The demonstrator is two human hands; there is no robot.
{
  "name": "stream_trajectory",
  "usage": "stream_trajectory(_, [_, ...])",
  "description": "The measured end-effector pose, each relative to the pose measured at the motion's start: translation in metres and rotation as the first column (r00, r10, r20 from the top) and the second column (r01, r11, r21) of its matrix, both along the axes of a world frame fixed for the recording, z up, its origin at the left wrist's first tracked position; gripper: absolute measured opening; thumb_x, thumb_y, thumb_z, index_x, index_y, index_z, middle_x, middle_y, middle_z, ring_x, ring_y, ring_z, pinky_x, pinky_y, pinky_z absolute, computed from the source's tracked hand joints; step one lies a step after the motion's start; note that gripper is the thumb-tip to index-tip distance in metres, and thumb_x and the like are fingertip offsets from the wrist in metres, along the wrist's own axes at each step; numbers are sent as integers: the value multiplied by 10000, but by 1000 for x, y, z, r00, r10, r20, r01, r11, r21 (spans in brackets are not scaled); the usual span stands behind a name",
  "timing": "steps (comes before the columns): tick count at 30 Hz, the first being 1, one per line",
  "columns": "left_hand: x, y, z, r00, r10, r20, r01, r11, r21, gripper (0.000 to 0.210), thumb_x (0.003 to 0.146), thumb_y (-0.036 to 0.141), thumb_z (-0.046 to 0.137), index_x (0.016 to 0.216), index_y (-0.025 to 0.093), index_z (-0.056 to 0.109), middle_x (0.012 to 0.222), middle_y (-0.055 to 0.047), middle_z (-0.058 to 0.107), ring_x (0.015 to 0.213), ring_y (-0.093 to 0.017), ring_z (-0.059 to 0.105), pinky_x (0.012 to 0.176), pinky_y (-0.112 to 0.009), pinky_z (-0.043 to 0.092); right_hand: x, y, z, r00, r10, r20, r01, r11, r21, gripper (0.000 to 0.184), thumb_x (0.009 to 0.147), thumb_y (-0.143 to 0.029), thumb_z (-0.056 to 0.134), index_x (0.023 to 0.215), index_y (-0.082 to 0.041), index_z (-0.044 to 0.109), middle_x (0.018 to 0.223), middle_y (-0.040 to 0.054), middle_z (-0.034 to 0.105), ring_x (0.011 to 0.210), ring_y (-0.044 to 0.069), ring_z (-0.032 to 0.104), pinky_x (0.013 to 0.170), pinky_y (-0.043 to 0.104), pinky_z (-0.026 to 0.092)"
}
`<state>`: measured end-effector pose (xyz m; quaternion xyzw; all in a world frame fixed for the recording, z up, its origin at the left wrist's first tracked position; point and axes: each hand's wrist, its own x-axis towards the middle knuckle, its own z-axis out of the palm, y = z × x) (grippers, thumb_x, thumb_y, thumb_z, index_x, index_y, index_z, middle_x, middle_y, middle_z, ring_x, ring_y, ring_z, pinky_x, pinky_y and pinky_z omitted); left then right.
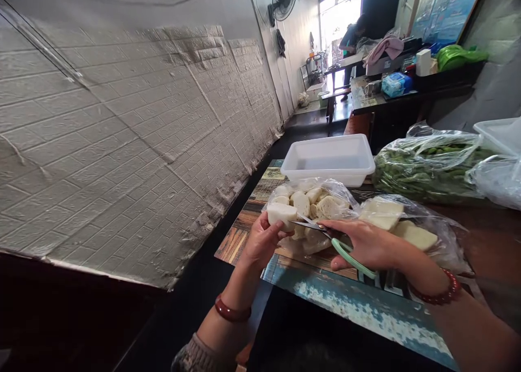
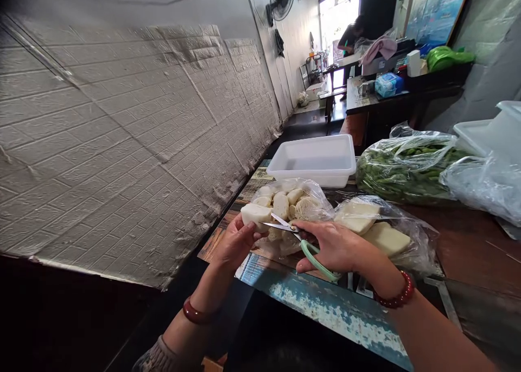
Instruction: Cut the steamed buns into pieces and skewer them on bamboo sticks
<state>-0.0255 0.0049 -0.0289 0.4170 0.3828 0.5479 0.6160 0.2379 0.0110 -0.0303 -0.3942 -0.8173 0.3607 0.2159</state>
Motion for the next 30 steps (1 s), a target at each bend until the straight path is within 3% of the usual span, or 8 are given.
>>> stream_trajectory(9, [5,2,1,998,8,-58,-6,999,32,538,636,339,896,1095,145,693,982,-78,726,775,-169,653,689,-280,561,1,1,0,996,8,85,-11,999,33,877,656,-574,830,1414,-224,562,1262,119,703,1142,369,638,959,434,508])
stream_trajectory(16, [7,2,3,997,-11,-76,16,998,61,558,636,360,898,1113,152,697,982,-75,735,756,-163,652,654,-262,541,0,1,10,992,8,122,-10,1000,18,752,686,-553,813,1348,-249,628,1069,78,761,939,306,691,826,370,541])
stream_trajectory(23, [4,4,2,997,-6,-83,9,999,41,508,630,373,902,1039,146,703,956,-64,735,723,-149,646,628,-259,557,0,3,7,998,-30,48,31,999,-34,498,751,-478,748,1192,-247,751,881,43,793,826,272,700,769,344,548])
stream_trajectory(30, [1,4,-1,999,-41,-16,41,999,8,526,629,366,903,1059,139,704,908,-49,718,708,-135,645,645,-255,559,2,7,1,999,-36,-24,34,997,-73,521,740,-488,741,1194,-232,755,996,38,803,869,289,711,779,351,557])
